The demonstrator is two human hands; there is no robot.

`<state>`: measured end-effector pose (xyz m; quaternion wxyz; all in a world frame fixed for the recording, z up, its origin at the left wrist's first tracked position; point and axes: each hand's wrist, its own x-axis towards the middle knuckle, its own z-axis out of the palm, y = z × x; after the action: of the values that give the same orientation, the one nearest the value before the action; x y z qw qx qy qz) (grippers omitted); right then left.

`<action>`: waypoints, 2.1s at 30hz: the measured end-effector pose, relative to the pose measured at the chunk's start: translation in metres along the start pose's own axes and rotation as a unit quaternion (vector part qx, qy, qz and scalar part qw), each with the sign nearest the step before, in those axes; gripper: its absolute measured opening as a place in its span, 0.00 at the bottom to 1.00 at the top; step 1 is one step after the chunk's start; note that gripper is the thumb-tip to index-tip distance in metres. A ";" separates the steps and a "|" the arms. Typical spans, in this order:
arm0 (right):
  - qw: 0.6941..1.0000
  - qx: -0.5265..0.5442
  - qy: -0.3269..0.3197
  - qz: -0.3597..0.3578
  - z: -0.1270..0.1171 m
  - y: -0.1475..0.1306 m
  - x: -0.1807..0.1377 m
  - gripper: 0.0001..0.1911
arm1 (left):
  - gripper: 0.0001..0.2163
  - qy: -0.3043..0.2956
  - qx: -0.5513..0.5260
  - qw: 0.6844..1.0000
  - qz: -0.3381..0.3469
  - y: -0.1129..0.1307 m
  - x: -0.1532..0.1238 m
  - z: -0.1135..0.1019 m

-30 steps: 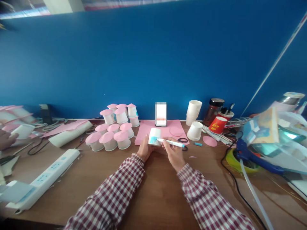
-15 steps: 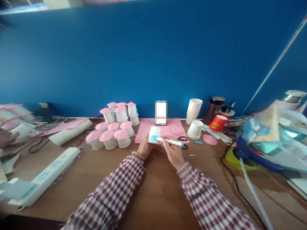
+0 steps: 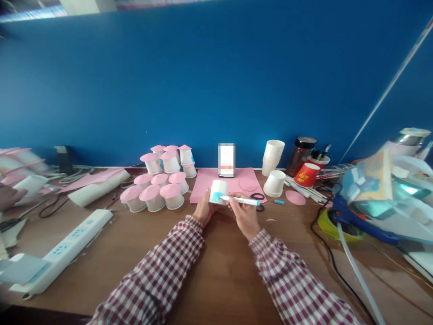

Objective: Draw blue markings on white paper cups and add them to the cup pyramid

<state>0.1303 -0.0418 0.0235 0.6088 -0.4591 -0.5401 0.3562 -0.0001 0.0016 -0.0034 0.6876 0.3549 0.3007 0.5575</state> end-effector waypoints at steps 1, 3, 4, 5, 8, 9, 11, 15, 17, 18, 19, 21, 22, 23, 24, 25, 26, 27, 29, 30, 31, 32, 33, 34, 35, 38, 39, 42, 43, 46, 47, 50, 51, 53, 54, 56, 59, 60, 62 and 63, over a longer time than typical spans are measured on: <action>1.000 0.001 0.006 0.001 0.000 0.000 0.000 0.16 | 0.21 0.001 0.001 1.000 -0.001 0.000 0.000 0.000; 1.000 0.005 0.011 0.005 0.000 0.001 0.000 0.15 | 0.21 0.006 0.004 1.000 -0.004 0.001 0.000 0.001; 1.000 0.006 0.006 0.006 0.000 0.001 0.000 0.15 | 0.21 0.007 0.005 1.000 -0.004 0.001 -0.001 0.001; 1.000 0.006 -0.005 0.003 -0.001 0.001 0.000 0.15 | 0.21 0.006 0.006 1.000 -0.003 0.001 -0.001 0.002; 0.999 -0.008 -0.038 -0.021 -0.001 0.000 -0.001 0.14 | 0.21 -0.004 0.006 1.000 -0.001 0.003 -0.003 0.004; 0.999 -0.013 -0.040 -0.028 -0.002 -0.001 -0.001 0.14 | 0.20 -0.007 0.007 1.000 -0.001 0.003 -0.004 0.004; 0.999 -0.019 -0.035 -0.029 -0.002 -0.002 -0.002 0.13 | 0.20 -0.011 0.008 1.000 -0.001 0.003 -0.004 0.005; 0.998 -0.030 -0.040 -0.034 -0.002 -0.005 -0.002 0.12 | 0.20 -0.002 0.012 1.000 -0.002 0.003 -0.004 0.004; 0.997 -0.042 -0.046 -0.048 -0.003 -0.006 -0.002 0.12 | 0.20 0.005 0.012 1.000 -0.001 0.004 -0.004 0.004; 0.996 -0.047 -0.047 -0.054 -0.003 -0.007 -0.002 0.11 | 0.20 0.007 0.011 1.000 0.000 0.004 -0.004 0.005; 0.996 -0.052 -0.047 -0.057 -0.003 -0.007 -0.002 0.11 | 0.20 0.007 0.011 1.000 0.000 0.004 -0.004 0.005; 0.996 -0.055 -0.044 -0.060 -0.003 -0.008 -0.002 0.11 | 0.20 0.002 0.012 1.000 -0.002 0.005 -0.004 0.005; 0.996 -0.056 -0.043 -0.061 -0.004 -0.008 -0.002 0.11 | 0.20 -0.001 0.015 1.000 -0.003 0.005 -0.004 0.005; 0.995 -0.057 -0.043 -0.063 -0.004 -0.008 -0.002 0.11 | 0.20 -0.003 0.018 1.000 -0.004 0.004 -0.004 0.005; 0.995 -0.059 -0.044 -0.066 -0.004 -0.008 -0.001 0.11 | 0.21 -0.002 0.022 1.000 -0.004 0.004 -0.004 0.004; 0.995 -0.063 -0.046 -0.069 -0.004 -0.008 -0.001 0.11 | 0.21 0.002 0.026 1.000 -0.003 0.003 -0.003 0.003; 0.994 -0.069 -0.048 -0.072 -0.004 -0.008 -0.001 0.11 | 0.21 0.006 0.030 1.000 -0.001 0.002 -0.003 0.002; 0.993 -0.073 -0.050 -0.074 -0.004 -0.009 -0.001 0.11 | 0.21 0.011 0.033 0.999 0.000 0.001 -0.002 0.002; 0.993 -0.077 -0.049 -0.075 -0.004 -0.009 0.000 0.11 | 0.22 0.017 0.040 0.999 0.002 0.000 -0.001 0.000; 0.993 -0.074 -0.046 -0.074 -0.004 -0.009 0.000 0.11 | 0.22 0.018 0.042 0.999 0.002 0.000 0.000 0.000; 0.994 -0.069 -0.043 -0.073 -0.003 -0.009 0.000 0.11 | 0.23 0.016 0.045 0.999 0.001 0.000 0.000 -0.001; 0.995 -0.063 -0.039 -0.072 -0.003 -0.009 0.000 0.11 | 0.24 0.013 0.047 0.999 0.001 0.000 0.000 -0.001; 0.995 -0.057 -0.035 -0.072 -0.002 -0.008 0.000 0.10 | 0.24 0.007 0.050 0.999 0.003 0.000 0.000 -0.001; 0.996 -0.052 -0.033 -0.072 -0.002 -0.008 0.000 0.10 | 0.24 -0.001 0.053 0.999 0.006 0.000 0.000 0.000; 0.996 -0.048 -0.031 -0.071 -0.002 -0.008 0.000 0.10 | 0.24 -0.007 0.056 0.998 0.010 0.000 -0.001 0.000; 0.996 -0.043 -0.040 -0.069 -0.001 -0.006 0.000 0.10 | 0.24 -0.012 0.057 0.998 0.016 0.001 -0.002 0.000; 0.996 -0.044 -0.044 -0.068 -0.002 -0.006 0.000 0.10 | 0.24 -0.009 0.055 0.998 0.016 0.001 -0.002 0.000; 0.996 -0.046 -0.042 -0.069 -0.003 -0.004 0.001 0.11 | 0.24 -0.005 0.056 0.998 0.012 0.001 -0.002 0.000; 0.996 -0.045 -0.039 -0.071 -0.003 -0.004 0.001 0.11 | 0.24 -0.007 0.059 0.998 0.013 0.000 -0.002 0.000; 0.995 -0.049 -0.034 -0.086 -0.003 -0.004 0.001 0.11 | 0.23 -0.012 0.070 0.997 0.019 0.000 -0.002 0.000; 0.994 -0.055 -0.034 -0.093 -0.003 -0.004 0.001 0.11 | 0.23 -0.010 0.072 0.997 0.021 0.000 -0.002 0.000; 0.990 -0.079 -0.036 -0.111 -0.003 -0.005 -0.001 0.11 | 0.24 -0.002 0.074 0.997 0.025 0.000 -0.002 -0.001; 0.989 -0.085 -0.037 -0.114 -0.003 -0.006 -0.001 0.11 | 0.24 -0.001 0.074 0.997 0.026 0.000 -0.002 -0.001; 0.989 -0.086 -0.037 -0.116 -0.003 -0.005 -0.002 0.10 | 0.23 -0.005 0.073 0.997 0.028 0.000 -0.002 -0.001; 0.989 -0.081 -0.037 -0.116 -0.003 -0.005 -0.002 0.10 | 0.23 -0.007 0.072 0.997 0.027 0.000 -0.002 0.000; 0.991 -0.069 -0.035 -0.114 -0.002 -0.004 -0.001 0.11 | 0.23 -0.008 0.070 0.997 0.027 0.000 -0.002 0.000; 0.992 -0.058 -0.047 -0.102 -0.001 -0.004 0.000 0.10 | 0.23 -0.008 0.073 0.997 0.030 0.000 -0.002 -0.001; 0.992 -0.058 -0.054 -0.097 -0.001 -0.004 0.000 0.10 | 0.23 -0.010 0.076 0.997 0.031 0.000 -0.002 -0.001; 0.992 -0.062 -0.065 -0.088 -0.001 -0.003 0.000 0.11 | 0.23 -0.014 0.082 0.996 0.033 0.000 -0.002 -0.001; 0.992 -0.066 -0.067 -0.084 -0.001 -0.003 0.000 0.11 | 0.23 -0.014 0.085 0.996 0.034 0.000 -0.002 -0.001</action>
<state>0.1315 -0.0430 0.0266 0.5677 -0.4261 -0.6385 0.2973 -0.0013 -0.0005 -0.0045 0.6400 0.4295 0.3252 0.5478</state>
